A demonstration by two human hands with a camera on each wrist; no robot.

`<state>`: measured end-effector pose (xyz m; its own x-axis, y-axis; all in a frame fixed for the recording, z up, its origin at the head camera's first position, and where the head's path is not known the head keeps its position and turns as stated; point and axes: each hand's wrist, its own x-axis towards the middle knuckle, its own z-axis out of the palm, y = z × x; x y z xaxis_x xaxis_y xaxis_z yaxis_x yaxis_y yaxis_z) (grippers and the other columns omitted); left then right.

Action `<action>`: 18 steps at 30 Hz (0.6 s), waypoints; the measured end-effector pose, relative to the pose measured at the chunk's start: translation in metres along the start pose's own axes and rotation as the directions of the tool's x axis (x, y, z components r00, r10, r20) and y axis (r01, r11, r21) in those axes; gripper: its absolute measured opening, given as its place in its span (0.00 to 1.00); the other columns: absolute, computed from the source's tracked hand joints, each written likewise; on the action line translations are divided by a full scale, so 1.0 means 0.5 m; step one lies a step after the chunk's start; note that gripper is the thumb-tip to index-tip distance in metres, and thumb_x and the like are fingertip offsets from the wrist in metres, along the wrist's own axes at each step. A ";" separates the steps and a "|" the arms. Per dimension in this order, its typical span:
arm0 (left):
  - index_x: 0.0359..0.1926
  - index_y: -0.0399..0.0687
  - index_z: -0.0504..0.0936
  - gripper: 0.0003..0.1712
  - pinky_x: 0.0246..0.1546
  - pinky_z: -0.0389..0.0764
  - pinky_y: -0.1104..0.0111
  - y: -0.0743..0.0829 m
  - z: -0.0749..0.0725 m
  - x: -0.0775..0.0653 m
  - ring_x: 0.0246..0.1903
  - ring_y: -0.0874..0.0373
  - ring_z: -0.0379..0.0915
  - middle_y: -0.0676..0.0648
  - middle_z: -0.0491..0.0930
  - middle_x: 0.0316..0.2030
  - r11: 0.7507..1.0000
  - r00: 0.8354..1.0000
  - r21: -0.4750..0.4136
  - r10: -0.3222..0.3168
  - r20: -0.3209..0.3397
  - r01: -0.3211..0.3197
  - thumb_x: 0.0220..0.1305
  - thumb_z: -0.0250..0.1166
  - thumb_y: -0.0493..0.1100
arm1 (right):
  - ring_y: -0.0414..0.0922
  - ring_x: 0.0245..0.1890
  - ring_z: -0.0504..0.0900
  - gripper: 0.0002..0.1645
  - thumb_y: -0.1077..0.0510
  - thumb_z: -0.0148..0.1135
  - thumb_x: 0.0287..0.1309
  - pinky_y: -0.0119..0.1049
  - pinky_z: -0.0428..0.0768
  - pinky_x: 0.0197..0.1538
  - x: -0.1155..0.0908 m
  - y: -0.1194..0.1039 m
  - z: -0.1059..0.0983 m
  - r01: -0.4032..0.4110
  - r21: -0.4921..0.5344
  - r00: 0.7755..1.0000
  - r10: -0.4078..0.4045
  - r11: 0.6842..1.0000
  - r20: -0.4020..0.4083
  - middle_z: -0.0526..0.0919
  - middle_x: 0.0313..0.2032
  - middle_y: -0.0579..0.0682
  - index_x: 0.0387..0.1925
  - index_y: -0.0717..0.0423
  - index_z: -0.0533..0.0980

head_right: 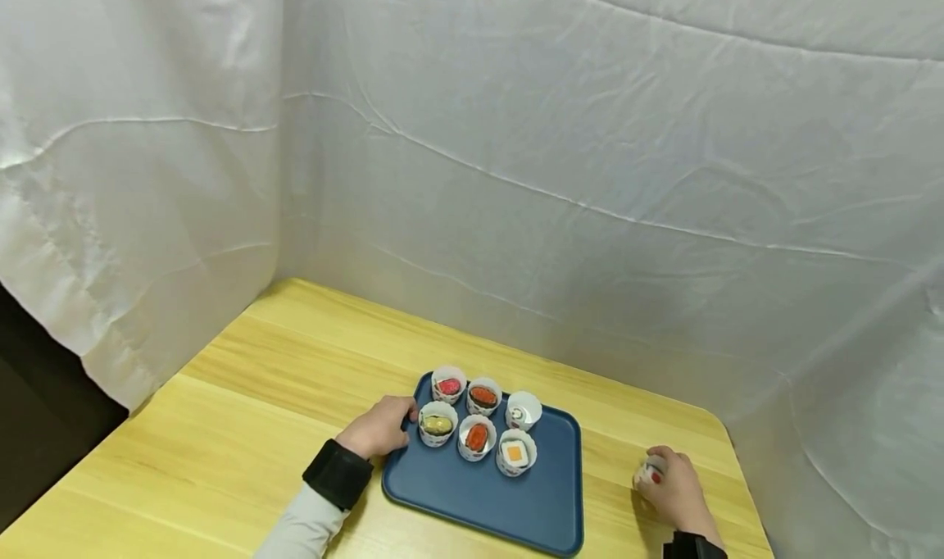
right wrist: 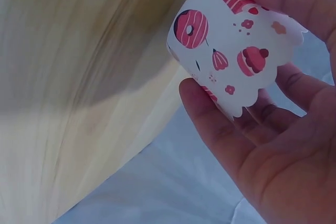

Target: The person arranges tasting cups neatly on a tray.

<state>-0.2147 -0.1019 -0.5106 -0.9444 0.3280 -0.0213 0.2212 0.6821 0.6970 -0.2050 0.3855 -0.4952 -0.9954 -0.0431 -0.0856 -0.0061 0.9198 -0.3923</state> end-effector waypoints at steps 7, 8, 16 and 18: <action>0.33 0.36 0.75 0.12 0.32 0.71 0.62 0.001 -0.002 0.001 0.29 0.52 0.67 0.45 0.72 0.29 1.000 1.000 0.024 -0.017 -0.004 0.018 0.50 0.62 0.20 | 0.63 0.50 0.78 0.34 0.62 0.73 0.51 0.61 0.74 0.54 0.023 -0.058 0.014 0.005 0.046 1.000 -0.006 0.999 0.024 0.77 0.51 0.73 0.57 0.75 0.72; 0.34 0.36 0.75 0.12 0.31 0.71 0.62 0.002 -0.003 0.001 0.29 0.52 0.67 0.45 0.72 0.29 1.000 1.000 0.025 -0.018 -0.004 0.018 0.50 0.62 0.20 | 0.64 0.51 0.77 0.34 0.62 0.73 0.51 0.62 0.74 0.55 0.025 -0.067 0.016 0.003 0.048 1.000 -0.005 0.999 0.029 0.76 0.52 0.74 0.57 0.75 0.72; 0.33 0.36 0.75 0.12 0.31 0.70 0.62 0.005 -0.001 0.000 0.29 0.53 0.67 0.45 0.72 0.28 0.999 1.000 0.031 -0.011 0.002 0.011 0.49 0.62 0.21 | 0.58 0.46 0.77 0.34 0.63 0.75 0.50 0.55 0.77 0.50 0.026 -0.131 0.038 0.021 0.069 0.999 -0.023 0.997 0.024 0.75 0.52 0.72 0.57 0.72 0.73; 0.33 0.37 0.75 0.12 0.31 0.70 0.63 0.005 0.000 0.000 0.29 0.53 0.66 0.46 0.71 0.28 0.999 1.000 0.031 -0.012 0.005 0.012 0.49 0.62 0.21 | 0.56 0.44 0.77 0.34 0.64 0.75 0.49 0.52 0.78 0.47 0.025 -0.141 0.043 0.032 0.074 0.999 -0.034 0.997 0.018 0.75 0.52 0.72 0.57 0.71 0.73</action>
<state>-0.2140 -0.1003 -0.5091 -0.9458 0.3231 -0.0330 0.2175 0.7056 0.6745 -0.2150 0.3120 -0.4884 -0.9928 -0.0810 -0.0884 -0.0312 0.8866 -0.4614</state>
